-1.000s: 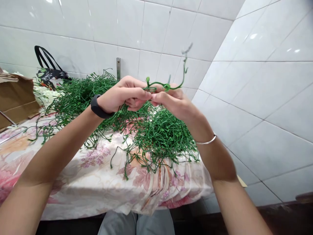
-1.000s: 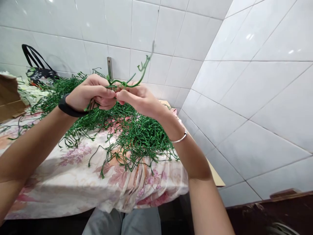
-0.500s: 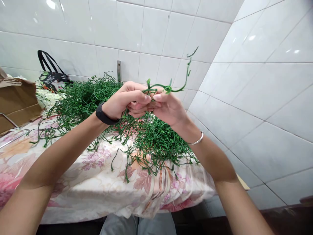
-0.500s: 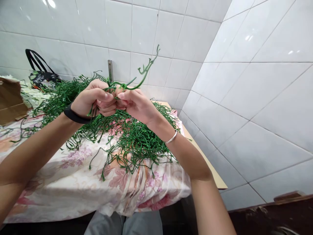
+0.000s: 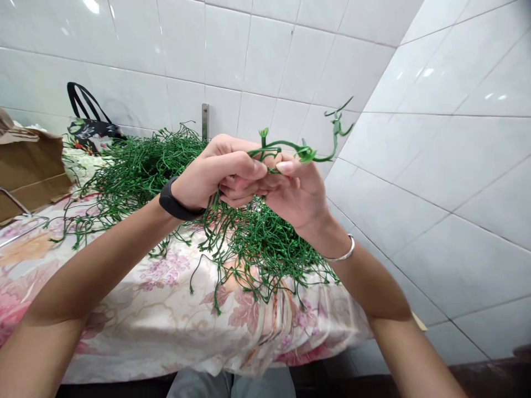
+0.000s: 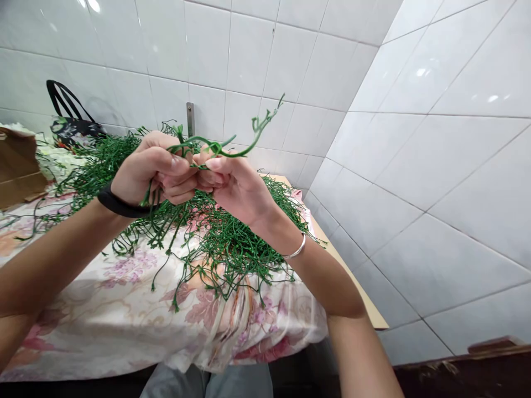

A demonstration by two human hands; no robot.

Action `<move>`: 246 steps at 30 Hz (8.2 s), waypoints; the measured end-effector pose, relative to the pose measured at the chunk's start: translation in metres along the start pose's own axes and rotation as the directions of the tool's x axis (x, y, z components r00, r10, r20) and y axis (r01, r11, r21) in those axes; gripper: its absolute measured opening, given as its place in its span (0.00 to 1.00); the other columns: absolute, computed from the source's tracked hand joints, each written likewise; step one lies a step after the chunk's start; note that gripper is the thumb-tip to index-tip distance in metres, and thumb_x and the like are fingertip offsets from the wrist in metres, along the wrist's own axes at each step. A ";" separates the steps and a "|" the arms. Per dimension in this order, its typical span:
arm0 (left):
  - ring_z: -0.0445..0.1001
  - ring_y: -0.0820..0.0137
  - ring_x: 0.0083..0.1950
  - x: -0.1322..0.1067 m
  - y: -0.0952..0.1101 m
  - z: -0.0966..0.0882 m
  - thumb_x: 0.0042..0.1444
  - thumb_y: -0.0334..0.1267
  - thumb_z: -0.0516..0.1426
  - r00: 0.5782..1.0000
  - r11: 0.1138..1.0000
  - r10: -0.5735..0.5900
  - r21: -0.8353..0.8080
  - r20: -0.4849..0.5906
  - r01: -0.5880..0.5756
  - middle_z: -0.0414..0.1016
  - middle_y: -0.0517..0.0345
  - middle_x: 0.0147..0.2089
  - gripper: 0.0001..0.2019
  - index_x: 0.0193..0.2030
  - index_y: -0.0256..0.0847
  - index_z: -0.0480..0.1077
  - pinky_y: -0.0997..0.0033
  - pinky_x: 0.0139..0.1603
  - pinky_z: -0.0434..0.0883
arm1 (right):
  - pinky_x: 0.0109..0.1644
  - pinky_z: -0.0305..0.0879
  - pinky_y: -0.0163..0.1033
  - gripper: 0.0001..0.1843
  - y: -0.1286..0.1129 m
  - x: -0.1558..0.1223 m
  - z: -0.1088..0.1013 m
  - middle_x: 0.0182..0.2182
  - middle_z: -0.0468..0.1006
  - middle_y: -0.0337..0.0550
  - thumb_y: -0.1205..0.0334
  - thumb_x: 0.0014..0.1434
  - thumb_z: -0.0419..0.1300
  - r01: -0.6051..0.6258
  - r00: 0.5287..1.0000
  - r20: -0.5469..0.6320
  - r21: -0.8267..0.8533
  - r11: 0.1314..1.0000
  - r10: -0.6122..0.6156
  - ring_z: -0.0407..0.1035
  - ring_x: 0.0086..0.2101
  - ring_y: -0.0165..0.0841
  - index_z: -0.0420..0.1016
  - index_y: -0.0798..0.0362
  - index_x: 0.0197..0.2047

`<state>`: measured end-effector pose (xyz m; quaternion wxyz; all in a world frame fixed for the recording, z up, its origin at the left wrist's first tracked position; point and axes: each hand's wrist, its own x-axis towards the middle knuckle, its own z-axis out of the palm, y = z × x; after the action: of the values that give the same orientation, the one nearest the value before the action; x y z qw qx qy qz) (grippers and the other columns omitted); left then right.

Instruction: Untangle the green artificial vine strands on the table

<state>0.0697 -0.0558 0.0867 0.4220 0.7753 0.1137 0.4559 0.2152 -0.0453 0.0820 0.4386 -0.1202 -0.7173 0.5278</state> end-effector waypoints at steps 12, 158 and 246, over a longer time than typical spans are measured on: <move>0.40 0.88 0.12 0.000 0.023 -0.019 0.53 0.29 0.40 0.987 0.938 0.128 -0.313 -0.093 -0.151 0.37 0.67 0.14 0.17 0.14 0.37 0.43 0.86 0.15 0.43 | 0.29 0.59 0.37 0.19 -0.007 0.007 -0.020 0.18 0.45 0.35 0.49 0.55 0.43 0.062 0.988 -0.121 -0.250 0.966 -0.095 0.50 0.22 0.28 0.46 0.51 0.20; 0.61 0.73 0.27 -0.082 -0.097 0.031 0.59 0.40 0.43 0.987 0.556 -0.153 0.821 -0.050 0.128 0.63 0.60 0.25 0.12 0.28 0.39 0.61 0.75 0.28 0.55 | 0.34 0.58 0.36 0.11 0.066 -0.072 -0.016 0.26 0.73 0.43 0.65 0.58 0.47 0.268 0.963 0.268 -0.962 -0.044 0.013 0.66 0.27 0.30 0.67 0.56 0.29; 0.67 0.69 0.45 -0.078 -0.065 0.025 0.48 0.43 0.58 0.979 0.862 -0.107 0.474 -0.173 0.178 0.71 0.55 0.43 0.15 0.41 0.40 0.67 0.67 0.47 0.62 | 0.34 0.59 0.33 0.03 0.060 -0.078 -0.010 0.30 0.65 0.39 0.64 0.59 0.49 0.024 0.987 -0.077 -0.794 0.607 -0.141 0.59 0.29 0.25 0.62 0.53 0.35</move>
<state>0.0602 -0.0733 -0.0155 0.2365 0.8118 0.3116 0.4336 0.2512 -0.0634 -0.0081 0.4110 -0.3026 -0.8505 0.1272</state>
